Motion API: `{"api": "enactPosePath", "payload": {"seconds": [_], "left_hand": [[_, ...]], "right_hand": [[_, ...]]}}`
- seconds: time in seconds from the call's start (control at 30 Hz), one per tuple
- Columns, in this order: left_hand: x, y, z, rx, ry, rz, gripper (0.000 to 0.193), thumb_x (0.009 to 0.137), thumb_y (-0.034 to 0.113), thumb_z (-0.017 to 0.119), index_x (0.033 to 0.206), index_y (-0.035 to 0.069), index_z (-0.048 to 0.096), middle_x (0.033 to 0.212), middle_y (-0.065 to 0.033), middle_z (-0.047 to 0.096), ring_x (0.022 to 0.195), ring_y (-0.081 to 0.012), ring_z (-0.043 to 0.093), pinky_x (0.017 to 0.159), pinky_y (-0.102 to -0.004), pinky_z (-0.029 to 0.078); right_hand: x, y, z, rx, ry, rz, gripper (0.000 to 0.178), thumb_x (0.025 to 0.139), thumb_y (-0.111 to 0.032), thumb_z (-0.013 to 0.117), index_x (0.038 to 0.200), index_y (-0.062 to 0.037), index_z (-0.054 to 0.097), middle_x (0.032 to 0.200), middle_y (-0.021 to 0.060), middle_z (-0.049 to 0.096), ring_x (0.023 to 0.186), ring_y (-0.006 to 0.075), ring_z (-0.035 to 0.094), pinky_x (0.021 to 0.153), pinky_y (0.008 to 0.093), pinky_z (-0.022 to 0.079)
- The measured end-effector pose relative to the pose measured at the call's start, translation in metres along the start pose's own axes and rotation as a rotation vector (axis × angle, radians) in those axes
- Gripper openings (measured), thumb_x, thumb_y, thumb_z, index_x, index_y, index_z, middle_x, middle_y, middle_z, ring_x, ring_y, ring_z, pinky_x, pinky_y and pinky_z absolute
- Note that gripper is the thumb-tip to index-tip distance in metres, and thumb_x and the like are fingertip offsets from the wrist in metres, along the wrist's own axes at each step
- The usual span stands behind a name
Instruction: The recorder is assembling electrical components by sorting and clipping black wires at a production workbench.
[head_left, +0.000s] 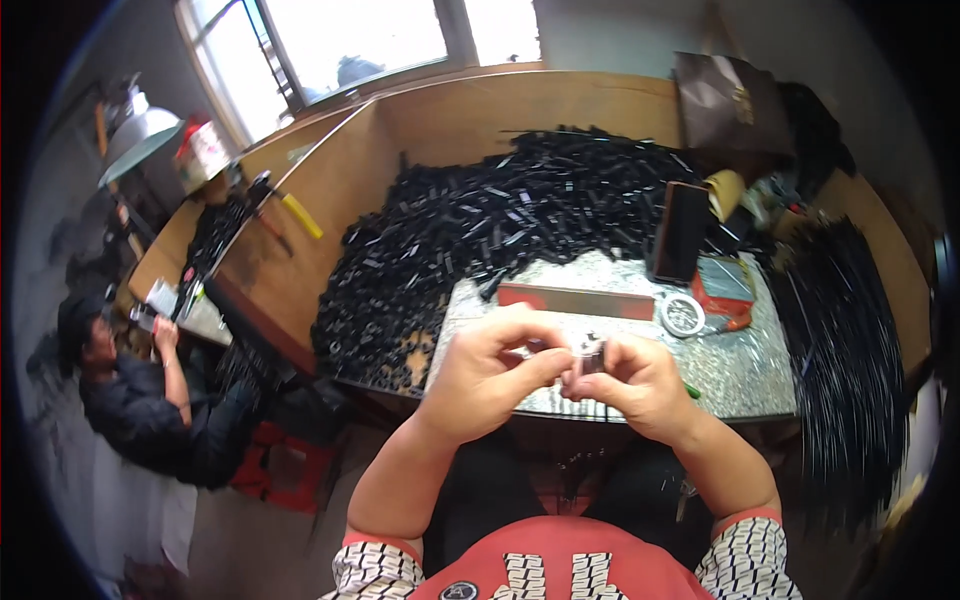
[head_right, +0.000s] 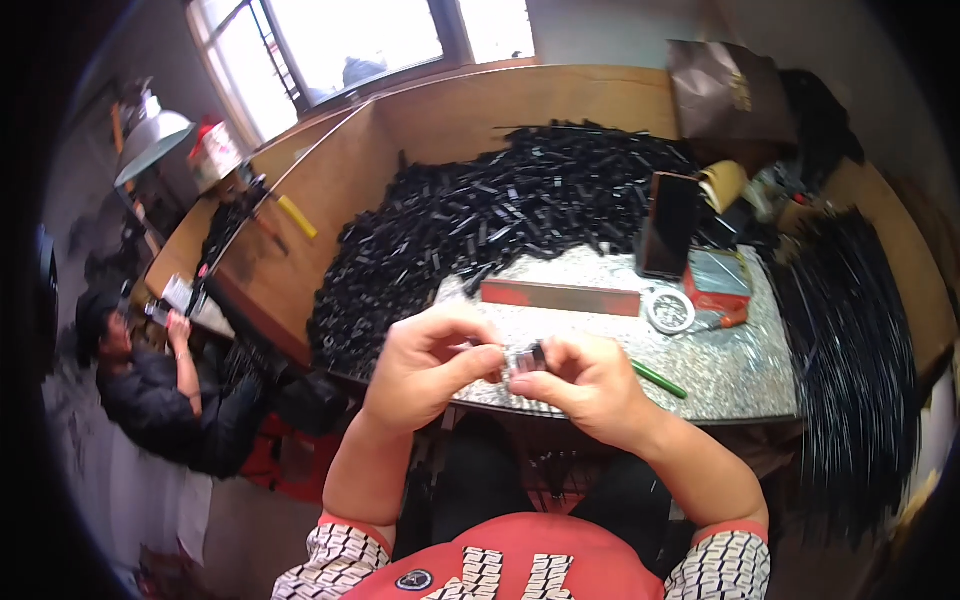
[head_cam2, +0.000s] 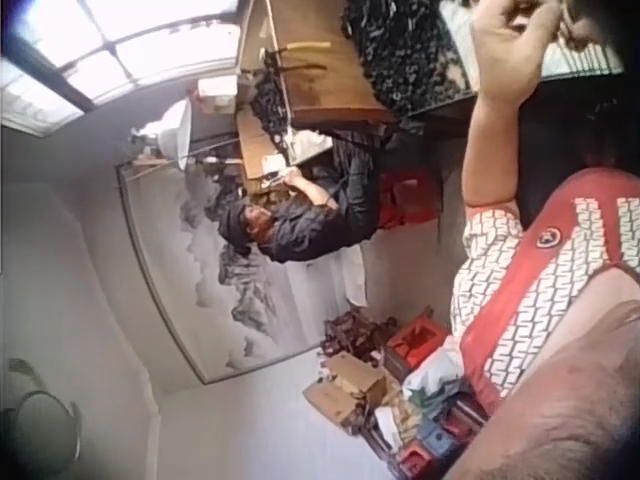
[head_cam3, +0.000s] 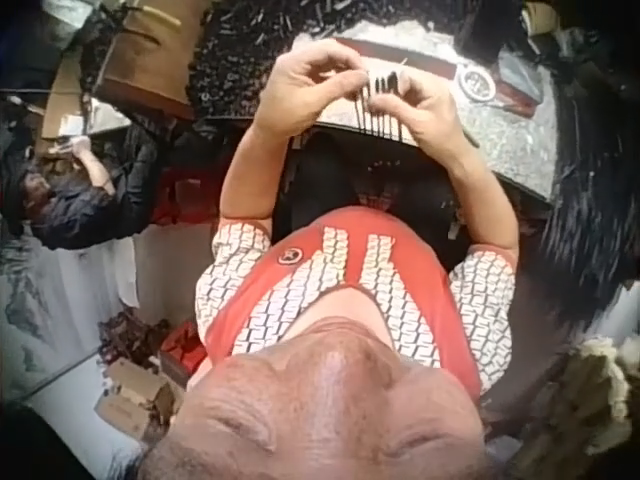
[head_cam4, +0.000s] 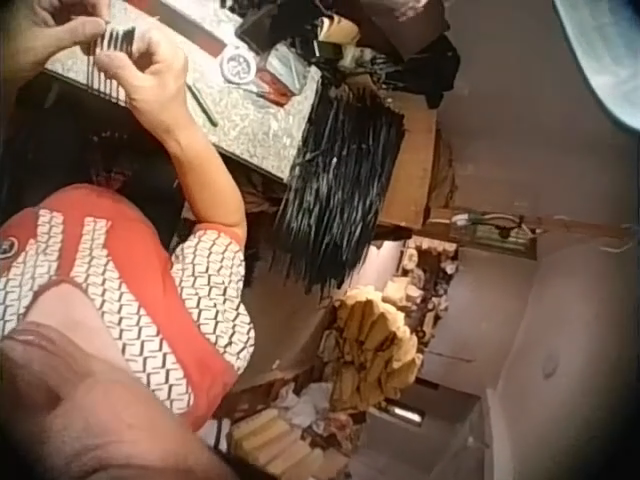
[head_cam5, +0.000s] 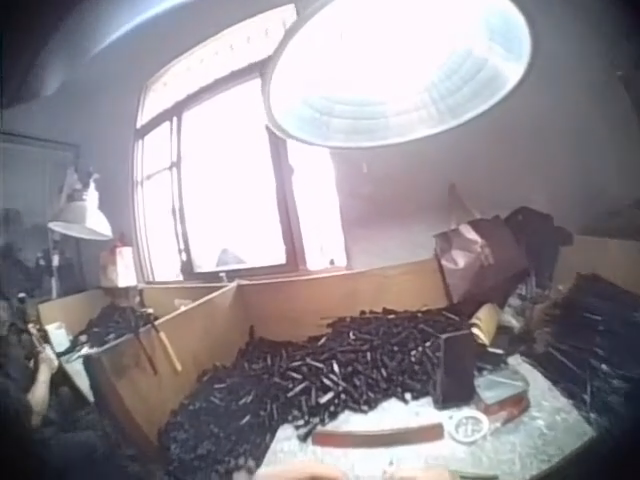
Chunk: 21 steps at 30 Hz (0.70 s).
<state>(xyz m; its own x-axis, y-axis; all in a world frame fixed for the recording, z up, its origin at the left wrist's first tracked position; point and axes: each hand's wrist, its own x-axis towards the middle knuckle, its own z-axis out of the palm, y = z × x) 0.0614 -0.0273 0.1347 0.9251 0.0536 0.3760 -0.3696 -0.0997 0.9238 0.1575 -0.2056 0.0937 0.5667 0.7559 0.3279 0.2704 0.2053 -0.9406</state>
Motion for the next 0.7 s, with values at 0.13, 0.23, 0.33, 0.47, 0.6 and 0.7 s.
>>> {"api": "enactPosePath", "payload": {"seconds": [0.13,0.23,0.33,0.47,0.6,0.7], "left_hand": [[0.008,-0.006,0.011,-0.124,-0.017,-0.029,0.009,0.085,0.004,0.065,0.090,-0.004,0.064,0.078,-0.0040,0.065,0.070,-0.0074,0.061,0.059,-0.0211,0.050],[0.005,0.000,0.008,-0.161,-0.047,-0.064,0.011,0.087,-0.002,0.062,0.097,-0.004,0.062,0.084,-0.0047,0.064,0.075,-0.0086,0.062,0.067,-0.0222,0.052],[-0.001,-0.004,0.004,-0.221,-0.011,-0.078,0.020,0.086,-0.002,0.063,0.106,-0.003,0.059,0.088,-0.0052,0.064,0.079,-0.0087,0.062,0.070,-0.0222,0.052],[-0.016,-0.019,-0.008,-0.285,0.201,0.017,0.034,0.085,-0.001,0.065,0.116,-0.001,0.053,0.092,-0.0065,0.063,0.086,-0.0103,0.061,0.075,-0.0239,0.052],[-0.036,-0.086,-0.090,0.467,0.787,-0.019,0.022,0.084,0.004,0.066,0.105,0.000,0.060,0.088,-0.0091,0.065,0.082,-0.0153,0.063,0.072,-0.0275,0.052],[-0.077,-0.111,-0.141,1.108,0.783,-0.276,0.018,0.081,0.018,0.070,0.090,0.003,0.066,0.081,-0.0143,0.065,0.077,-0.0297,0.064,0.071,-0.0391,0.052]], "right_hand": [[-0.007,0.001,0.007,0.317,0.086,0.073,0.013,0.084,-0.002,0.064,0.091,0.0043,0.055,0.083,0.0146,0.066,0.074,0.0238,0.068,0.068,0.0347,0.058],[-0.007,-0.002,0.012,0.275,0.105,0.088,0.025,0.084,-0.010,0.068,0.099,0.0034,0.053,0.080,0.0131,0.065,0.069,0.0222,0.068,0.064,0.0324,0.058],[-0.005,0.001,0.015,0.271,0.086,0.064,0.027,0.085,-0.012,0.068,0.101,0.0027,0.053,0.079,0.0128,0.065,0.067,0.0221,0.068,0.063,0.0326,0.058],[-0.006,0.009,0.017,0.280,0.149,0.064,0.028,0.086,-0.012,0.067,0.105,0.0028,0.052,0.078,0.0127,0.065,0.063,0.0224,0.067,0.062,0.0347,0.059],[-0.005,0.013,0.002,0.267,0.184,0.088,0.026,0.087,-0.007,0.063,0.107,0.0037,0.051,0.076,0.0122,0.065,0.061,0.0223,0.067,0.060,0.0351,0.059],[-0.002,0.010,0.005,0.288,0.183,0.106,0.027,0.086,-0.007,0.063,0.108,0.0037,0.051,0.077,0.0116,0.064,0.061,0.0222,0.067,0.059,0.0347,0.059]]}}
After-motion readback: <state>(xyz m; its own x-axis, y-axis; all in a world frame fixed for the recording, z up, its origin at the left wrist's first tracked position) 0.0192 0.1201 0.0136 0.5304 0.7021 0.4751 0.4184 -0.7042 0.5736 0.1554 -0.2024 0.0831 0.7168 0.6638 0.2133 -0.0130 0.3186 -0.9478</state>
